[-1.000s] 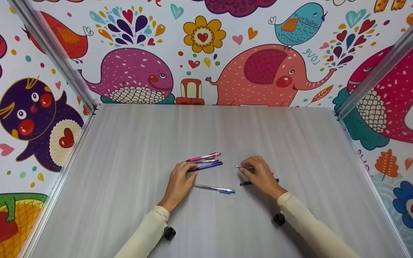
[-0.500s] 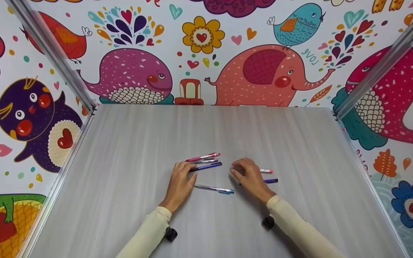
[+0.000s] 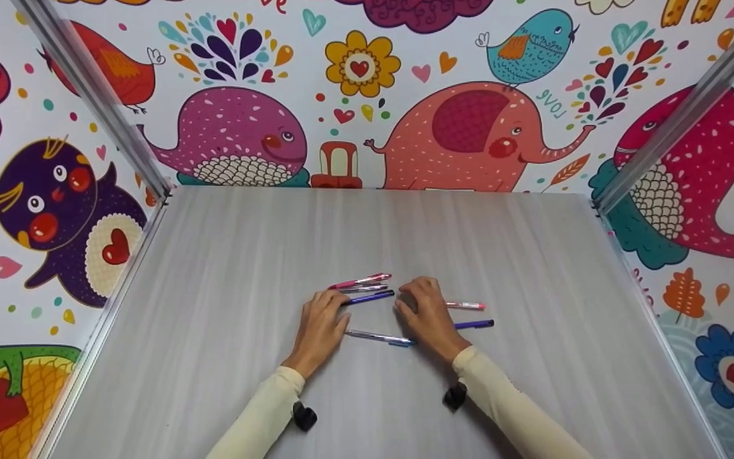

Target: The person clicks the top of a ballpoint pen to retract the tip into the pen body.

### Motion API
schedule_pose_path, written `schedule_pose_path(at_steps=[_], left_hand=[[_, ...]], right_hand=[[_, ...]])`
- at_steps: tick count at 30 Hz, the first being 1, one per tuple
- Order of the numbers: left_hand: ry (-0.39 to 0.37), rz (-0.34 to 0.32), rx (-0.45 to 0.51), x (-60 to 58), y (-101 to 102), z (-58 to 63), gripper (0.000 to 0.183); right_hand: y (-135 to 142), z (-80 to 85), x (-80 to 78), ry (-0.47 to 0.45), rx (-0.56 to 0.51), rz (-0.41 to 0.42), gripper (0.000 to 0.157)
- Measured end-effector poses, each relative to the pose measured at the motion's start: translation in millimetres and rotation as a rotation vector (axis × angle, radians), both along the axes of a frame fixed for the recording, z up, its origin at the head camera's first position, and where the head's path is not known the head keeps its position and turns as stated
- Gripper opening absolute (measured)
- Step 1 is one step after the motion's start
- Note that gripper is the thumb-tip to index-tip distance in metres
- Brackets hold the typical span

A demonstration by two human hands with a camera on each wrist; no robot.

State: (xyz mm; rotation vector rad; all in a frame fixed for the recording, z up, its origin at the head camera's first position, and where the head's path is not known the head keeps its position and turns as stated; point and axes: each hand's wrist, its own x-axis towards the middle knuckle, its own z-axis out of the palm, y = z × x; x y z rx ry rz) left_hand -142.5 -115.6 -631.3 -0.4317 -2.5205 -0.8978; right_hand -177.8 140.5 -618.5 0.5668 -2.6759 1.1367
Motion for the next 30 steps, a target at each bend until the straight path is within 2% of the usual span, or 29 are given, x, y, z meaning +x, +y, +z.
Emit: schedule_pose_path(at_steps=[6,13,24,30], left_hand=[[0.004,0.022,-0.005,-3.4,-1.4,-5.5,0.027],[0.021,0.031,0.009,-5.9,-0.1,-8.8,0.024],[-0.008,0.05,0.018,-6.9,2.6,-8.5,0.021],[-0.011,0.061,0.03,-7.6,4.4,-9.6,0.019]], right_hand=[[-7.0,-4.8,-3.0,0.068,0.06,0.001,0.025],[-9.4,-10.2,-6.0,0.124,0.127,-0.039,0.02],[-13.1,-7.7,-2.9,0.063,0.158,-0.056,0.02],[-15.4,-8.2,-1.6,0.069,0.158,-0.064,0.02]])
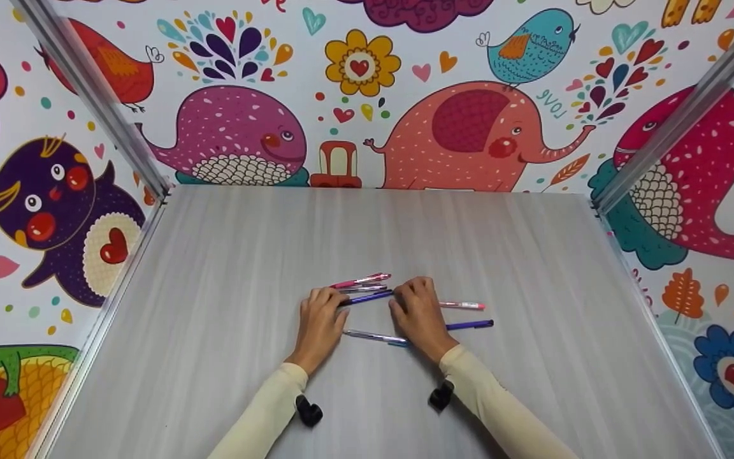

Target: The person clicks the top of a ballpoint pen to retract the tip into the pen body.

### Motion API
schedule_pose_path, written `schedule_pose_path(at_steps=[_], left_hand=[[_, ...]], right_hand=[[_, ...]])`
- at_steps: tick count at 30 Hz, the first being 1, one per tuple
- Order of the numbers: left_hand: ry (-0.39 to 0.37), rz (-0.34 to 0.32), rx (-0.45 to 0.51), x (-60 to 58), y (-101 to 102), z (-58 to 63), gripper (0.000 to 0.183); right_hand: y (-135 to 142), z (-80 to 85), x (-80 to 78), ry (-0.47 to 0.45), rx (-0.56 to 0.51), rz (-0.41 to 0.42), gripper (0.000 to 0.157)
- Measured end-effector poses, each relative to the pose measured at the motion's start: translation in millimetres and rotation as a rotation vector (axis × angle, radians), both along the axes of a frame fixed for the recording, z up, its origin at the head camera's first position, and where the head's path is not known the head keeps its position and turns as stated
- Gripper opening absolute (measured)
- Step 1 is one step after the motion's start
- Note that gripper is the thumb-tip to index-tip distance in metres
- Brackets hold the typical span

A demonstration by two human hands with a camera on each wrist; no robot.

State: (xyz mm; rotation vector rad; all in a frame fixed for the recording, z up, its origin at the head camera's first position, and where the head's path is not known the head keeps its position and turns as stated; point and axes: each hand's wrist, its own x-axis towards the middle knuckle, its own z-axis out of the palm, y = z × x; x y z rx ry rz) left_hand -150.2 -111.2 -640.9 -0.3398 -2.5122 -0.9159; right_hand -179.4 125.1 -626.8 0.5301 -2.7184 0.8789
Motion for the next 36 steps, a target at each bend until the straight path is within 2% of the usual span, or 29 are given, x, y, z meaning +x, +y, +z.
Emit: schedule_pose_path(at_steps=[6,13,21,25,30,33,36], left_hand=[[0.01,-0.003,0.029,-1.1,0.6,-1.5,0.011],[0.011,-0.033,0.047,-1.8,1.1,-0.1,0.009],[0.004,-0.019,0.046,-0.7,1.4,0.3,0.007],[-0.004,-0.011,0.05,-0.2,4.2,2.6,0.007],[-0.033,-0.019,0.098,6.0,6.9,12.6,0.008],[-0.021,-0.046,0.148,9.8,7.4,18.6,0.01],[0.01,-0.102,0.202,10.4,7.0,19.2,0.013]], right_hand=[[-2.7,1.0,1.7,0.012,-0.002,0.003,0.02],[-4.3,0.9,0.7,0.072,-0.045,0.004,0.018],[-5.2,0.0,1.7,0.039,-0.035,-0.007,0.016],[-7.0,2.0,4.1,0.027,-0.068,-0.015,0.018],[-8.8,8.6,10.6,0.014,-0.14,-0.017,0.023],[-8.1,15.8,14.2,0.016,-0.206,-0.011,0.026],[-5.6,23.6,17.1,0.014,-0.261,-0.009,0.026]])
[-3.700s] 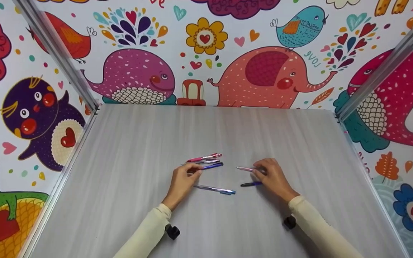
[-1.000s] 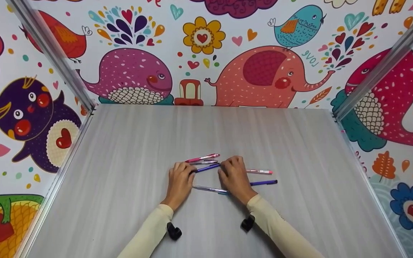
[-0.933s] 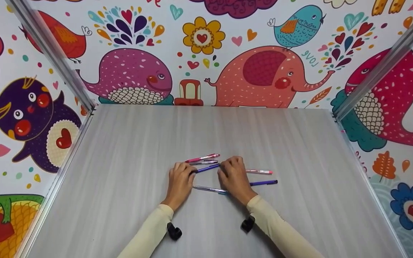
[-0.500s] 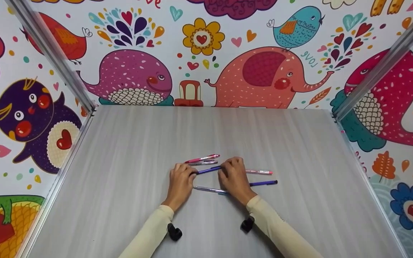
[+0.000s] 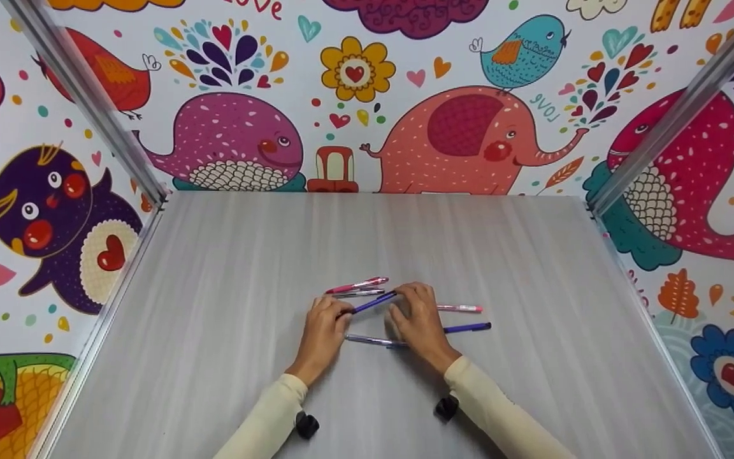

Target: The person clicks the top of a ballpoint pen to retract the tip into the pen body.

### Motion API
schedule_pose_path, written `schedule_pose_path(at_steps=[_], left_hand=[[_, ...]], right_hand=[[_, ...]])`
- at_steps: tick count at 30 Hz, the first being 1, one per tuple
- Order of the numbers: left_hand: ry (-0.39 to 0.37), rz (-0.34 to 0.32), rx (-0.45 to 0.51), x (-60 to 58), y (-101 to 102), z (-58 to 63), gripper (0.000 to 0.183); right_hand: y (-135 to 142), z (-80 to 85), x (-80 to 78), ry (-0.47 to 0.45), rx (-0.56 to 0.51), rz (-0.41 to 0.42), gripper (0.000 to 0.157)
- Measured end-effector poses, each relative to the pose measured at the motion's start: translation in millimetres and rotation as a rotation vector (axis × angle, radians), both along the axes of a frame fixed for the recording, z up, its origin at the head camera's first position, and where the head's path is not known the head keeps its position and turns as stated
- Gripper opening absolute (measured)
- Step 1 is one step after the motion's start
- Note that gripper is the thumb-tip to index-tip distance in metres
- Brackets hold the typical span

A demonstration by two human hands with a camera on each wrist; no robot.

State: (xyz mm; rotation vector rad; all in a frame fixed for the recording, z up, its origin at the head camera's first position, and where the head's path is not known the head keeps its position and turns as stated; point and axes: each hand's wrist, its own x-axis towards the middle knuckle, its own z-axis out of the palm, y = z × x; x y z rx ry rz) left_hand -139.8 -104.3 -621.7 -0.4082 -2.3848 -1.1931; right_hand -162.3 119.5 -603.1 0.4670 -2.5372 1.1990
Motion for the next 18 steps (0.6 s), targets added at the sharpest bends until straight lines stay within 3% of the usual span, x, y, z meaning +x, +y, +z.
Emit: schedule_pose_path(at_steps=[3,6,13,15,18], left_hand=[[0.03,-0.04,0.062,-6.5,-0.5,-12.5,0.014],[0.022,-0.06,0.095,-7.6,0.7,-15.4,0.012],[-0.171,-0.064,0.106,14.0,14.3,27.0,0.012],[-0.16,-0.071,0.134,11.2,15.8,11.4,0.01],[-0.188,-0.08,0.141,14.3,18.2,12.9,0.01]], right_hand=[[3.2,8.3,0.2,-0.011,-0.048,0.014,0.028],[7.1,15.4,0.5,-0.027,-0.081,0.041,0.03],[16.9,27.4,5.4,-0.081,-0.118,0.099,0.038],[19.5,29.3,6.7,-0.089,-0.115,0.11,0.039],[21.6,32.7,8.2,-0.106,-0.116,0.13,0.039]])
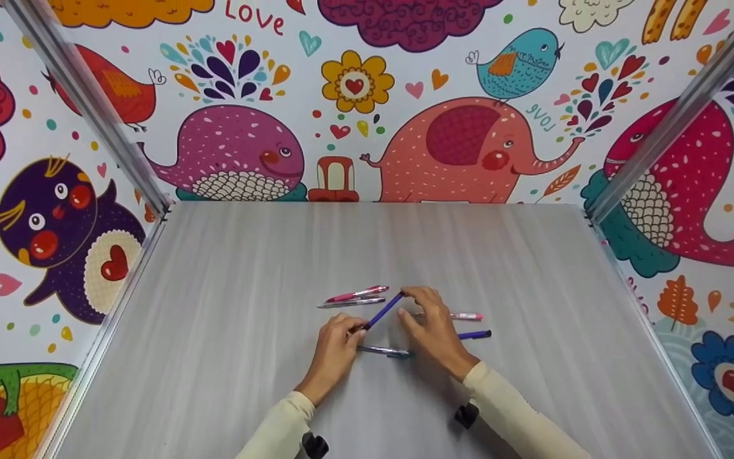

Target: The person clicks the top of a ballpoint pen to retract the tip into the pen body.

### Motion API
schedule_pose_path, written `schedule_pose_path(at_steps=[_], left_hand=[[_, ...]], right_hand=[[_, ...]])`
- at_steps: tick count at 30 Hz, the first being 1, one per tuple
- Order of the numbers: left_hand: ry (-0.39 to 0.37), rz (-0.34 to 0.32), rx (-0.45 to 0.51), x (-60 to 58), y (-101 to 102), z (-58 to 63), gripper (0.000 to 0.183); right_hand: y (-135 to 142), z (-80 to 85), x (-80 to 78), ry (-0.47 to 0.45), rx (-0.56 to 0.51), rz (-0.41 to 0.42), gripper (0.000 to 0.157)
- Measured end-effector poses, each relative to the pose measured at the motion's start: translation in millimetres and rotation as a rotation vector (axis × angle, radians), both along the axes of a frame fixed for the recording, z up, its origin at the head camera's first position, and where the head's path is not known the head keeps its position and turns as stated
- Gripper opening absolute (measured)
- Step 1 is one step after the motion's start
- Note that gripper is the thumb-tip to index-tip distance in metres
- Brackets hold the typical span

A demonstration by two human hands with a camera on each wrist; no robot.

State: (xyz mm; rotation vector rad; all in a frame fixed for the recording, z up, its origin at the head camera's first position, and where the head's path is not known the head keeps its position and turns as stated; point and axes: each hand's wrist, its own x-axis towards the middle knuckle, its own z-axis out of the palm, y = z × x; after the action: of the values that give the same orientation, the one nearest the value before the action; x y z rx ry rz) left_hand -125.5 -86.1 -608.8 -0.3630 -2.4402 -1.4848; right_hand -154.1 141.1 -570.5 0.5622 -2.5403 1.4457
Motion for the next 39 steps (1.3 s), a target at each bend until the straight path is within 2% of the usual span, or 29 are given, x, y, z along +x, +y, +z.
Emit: schedule_pose_path(at_steps=[2,3,7,10,11,12,17,23,29,39], left_hand=[[-0.011,-0.002,0.006,3.6,2.1,0.9,0.01],[-0.036,-0.002,-0.003,7.8,3.7,9.5,0.011],[-0.061,-0.046,0.04,10.3,4.5,9.9,0.011],[-0.165,-0.071,0.086,10.8,5.6,14.4,0.01],[-0.228,-0.068,0.087,14.1,8.0,25.4,0.011],[-0.261,-0.073,0.097,14.4,8.4,27.3,0.011],[-0.359,-0.102,0.195,14.5,10.4,34.1,0.013],[-0.477,-0.144,0.344,15.9,13.3,40.4,0.017],[-0.544,-0.167,0.426,15.6,15.7,42.9,0.017],[-0.57,-0.168,0.436,15.6,15.1,47.1,0.017]], right_hand=[[0.9,1.4,1.9,-0.009,0.002,0.017,0.041],[0.9,2.0,2.3,-0.008,0.001,0.027,0.042],[0.1,4.1,3.0,0.02,0.0,0.072,0.047],[-1.5,5.3,2.0,0.045,0.001,0.105,0.051],[-2.0,6.1,1.8,0.046,-0.003,0.117,0.052],[-2.6,6.9,1.8,0.046,-0.005,0.129,0.053],[-4.8,11.5,2.0,-0.013,-0.062,0.185,0.057],[-5.4,19.7,4.2,-0.091,-0.098,0.212,0.062],[-5.7,24.4,4.2,-0.126,-0.132,0.252,0.066],[-5.0,25.3,3.2,-0.156,-0.16,0.293,0.071]])
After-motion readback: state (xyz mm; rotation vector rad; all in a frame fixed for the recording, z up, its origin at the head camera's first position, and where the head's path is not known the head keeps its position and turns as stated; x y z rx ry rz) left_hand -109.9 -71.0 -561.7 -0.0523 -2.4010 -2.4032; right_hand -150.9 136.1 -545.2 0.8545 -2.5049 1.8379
